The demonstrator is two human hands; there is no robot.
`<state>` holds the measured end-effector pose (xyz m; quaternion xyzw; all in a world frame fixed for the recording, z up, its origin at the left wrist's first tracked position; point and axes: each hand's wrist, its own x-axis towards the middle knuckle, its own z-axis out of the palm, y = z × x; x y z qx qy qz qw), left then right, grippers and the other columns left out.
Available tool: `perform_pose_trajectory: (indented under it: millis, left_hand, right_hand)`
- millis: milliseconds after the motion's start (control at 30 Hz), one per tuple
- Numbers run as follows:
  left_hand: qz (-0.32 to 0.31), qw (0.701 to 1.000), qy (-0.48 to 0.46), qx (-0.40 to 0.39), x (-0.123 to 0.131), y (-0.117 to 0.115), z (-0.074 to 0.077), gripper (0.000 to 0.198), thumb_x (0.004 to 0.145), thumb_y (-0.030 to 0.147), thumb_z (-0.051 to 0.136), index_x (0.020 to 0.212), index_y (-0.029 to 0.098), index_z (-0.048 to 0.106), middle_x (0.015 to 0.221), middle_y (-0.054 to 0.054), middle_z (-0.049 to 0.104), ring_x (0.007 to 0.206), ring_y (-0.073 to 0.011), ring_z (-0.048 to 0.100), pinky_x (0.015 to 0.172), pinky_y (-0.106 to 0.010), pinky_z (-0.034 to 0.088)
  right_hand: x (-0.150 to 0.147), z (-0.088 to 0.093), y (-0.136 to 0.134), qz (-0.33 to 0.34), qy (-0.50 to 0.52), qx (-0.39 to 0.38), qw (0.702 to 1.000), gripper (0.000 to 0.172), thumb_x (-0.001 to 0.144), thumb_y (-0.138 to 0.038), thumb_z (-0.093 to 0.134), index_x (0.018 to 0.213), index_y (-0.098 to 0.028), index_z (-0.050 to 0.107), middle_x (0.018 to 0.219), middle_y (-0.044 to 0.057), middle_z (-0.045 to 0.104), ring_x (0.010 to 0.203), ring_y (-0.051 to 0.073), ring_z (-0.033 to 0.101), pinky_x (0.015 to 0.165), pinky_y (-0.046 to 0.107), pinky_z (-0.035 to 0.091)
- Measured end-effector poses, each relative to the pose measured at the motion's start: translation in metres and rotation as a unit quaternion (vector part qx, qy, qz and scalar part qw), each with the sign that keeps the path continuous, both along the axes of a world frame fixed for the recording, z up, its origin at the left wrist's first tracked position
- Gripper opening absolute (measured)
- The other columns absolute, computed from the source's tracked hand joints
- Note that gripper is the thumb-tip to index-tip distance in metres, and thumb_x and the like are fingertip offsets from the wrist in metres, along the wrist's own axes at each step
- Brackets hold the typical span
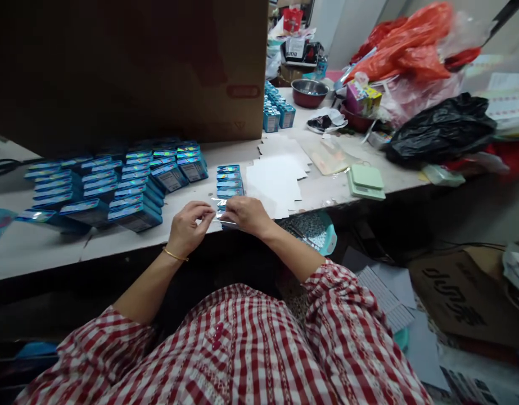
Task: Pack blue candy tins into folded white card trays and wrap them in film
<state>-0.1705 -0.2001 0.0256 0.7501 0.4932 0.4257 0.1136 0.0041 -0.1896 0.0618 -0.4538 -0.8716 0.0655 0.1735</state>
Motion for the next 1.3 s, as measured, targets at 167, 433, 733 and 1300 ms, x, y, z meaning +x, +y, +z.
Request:
perform_pose_trajectory:
  millis: [167,433,733,1300]
  left_hand:
    - [0.073,0.985,-0.147,0.060,-0.002,0.002,0.001,0.011,0.078,0.025,0.058,0.078,0.016,0.063,0.083,-0.003,0.058,0.070,-0.0111,0.059,0.063,-0.024,0.051]
    - [0.111,0.862,-0.439,-0.228,0.005,0.089,0.009,0.039,0.082,0.021,0.052,0.121,0.015,0.048,0.099,-0.008,0.064,0.063,-0.0089,0.064,0.043,-0.013,0.045]
    - [-0.045,0.835,-0.541,-0.091,0.007,0.144,0.074,0.054,0.082,0.028,0.059,0.131,0.032,0.038,0.116,-0.002,0.062,0.099,-0.0132,0.062,0.064,-0.015,0.052]
    - [0.200,0.901,-0.299,-0.241,0.024,0.210,-0.115,0.021,0.079,0.023,0.052,0.094,0.016,0.065,0.108,-0.009,0.066,0.113,-0.0208,0.055,0.099,-0.033,0.039]
  right_hand:
    - [0.013,-0.007,-0.010,-0.145,-0.133,0.034,0.980,0.022,0.087,-0.028,0.048,0.101,-0.016,0.060,0.094,0.010,0.064,0.084,0.020,0.057,0.070,0.029,0.036]
    - [0.037,-0.016,0.076,-0.288,0.064,0.010,0.955,0.030,0.087,-0.026,0.043,0.105,-0.019,0.066,0.084,0.010,0.068,0.079,0.021,0.061,0.070,0.032,0.044]
    - [0.033,0.022,0.148,-0.194,0.487,0.107,0.845,0.043,0.090,-0.040,0.038,0.130,-0.023,0.043,0.101,0.005,0.061,0.073,0.010,0.061,0.048,0.018,0.044]
    - [-0.009,-0.134,0.196,-0.344,0.411,-0.167,0.828,0.018,0.080,-0.033,0.044,0.077,-0.020,0.057,0.077,0.002,0.066,0.073,0.014,0.057,0.069,0.024,0.045]
